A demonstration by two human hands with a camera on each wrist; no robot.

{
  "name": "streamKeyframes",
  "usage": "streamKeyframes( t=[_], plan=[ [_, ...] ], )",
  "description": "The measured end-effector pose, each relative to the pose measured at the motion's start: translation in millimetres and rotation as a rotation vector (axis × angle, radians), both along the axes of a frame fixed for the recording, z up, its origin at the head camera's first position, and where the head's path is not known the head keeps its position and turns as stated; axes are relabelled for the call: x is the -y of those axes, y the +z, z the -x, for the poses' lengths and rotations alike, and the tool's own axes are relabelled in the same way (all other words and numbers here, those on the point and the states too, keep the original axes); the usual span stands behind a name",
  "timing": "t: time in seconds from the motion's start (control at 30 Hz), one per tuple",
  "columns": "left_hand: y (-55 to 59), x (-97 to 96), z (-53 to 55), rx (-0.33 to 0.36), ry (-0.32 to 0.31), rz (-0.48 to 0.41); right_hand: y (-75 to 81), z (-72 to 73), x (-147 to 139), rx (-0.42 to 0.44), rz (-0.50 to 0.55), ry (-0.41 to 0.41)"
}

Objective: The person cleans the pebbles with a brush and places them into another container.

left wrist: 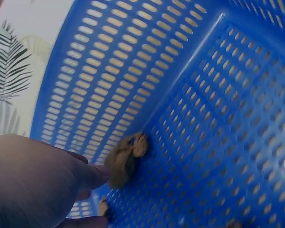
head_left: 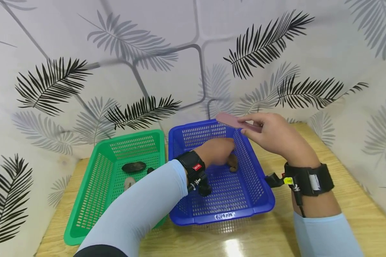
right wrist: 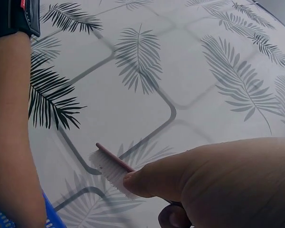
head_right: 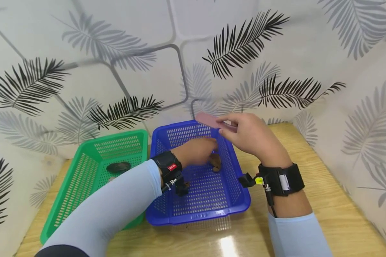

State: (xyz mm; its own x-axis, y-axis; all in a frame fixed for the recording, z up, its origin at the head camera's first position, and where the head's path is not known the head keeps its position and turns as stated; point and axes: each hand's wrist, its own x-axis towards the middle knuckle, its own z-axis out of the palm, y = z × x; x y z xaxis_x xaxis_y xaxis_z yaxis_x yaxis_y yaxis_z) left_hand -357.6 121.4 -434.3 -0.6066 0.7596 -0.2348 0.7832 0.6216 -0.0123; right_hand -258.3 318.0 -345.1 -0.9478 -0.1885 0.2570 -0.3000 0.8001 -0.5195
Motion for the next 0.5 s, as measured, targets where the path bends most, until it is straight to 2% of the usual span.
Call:
streamKeyframes(
  t=[0.07,0.17,0.2,0.33,0.5],
  plan=[
    [-17.5,-7.0,9.8,0.005,-0.002,-0.006,0.2,-0.6,0,-0.002,-0.001,0.001],
    [-25.9,-11.2,11.0,0.01,0.003,-0.002,0.7,-1.2,-1,-0.005,0.002,0.007],
    [-24.9,-11.0,8.9,0.016,0.0,-0.007,0.8,-1.0,-1,-0.008,-0.002,0.009],
    [-3.3,-8.1,-11.6,0.062,0.031,-0.01,1.7,-1.2,-1,-0.006,-0.004,0.013],
    [3.5,-3.9,-21.9,0.051,0.033,0.031,1.9,-2.0,-3,0.008,0.004,0.012]
  ],
)
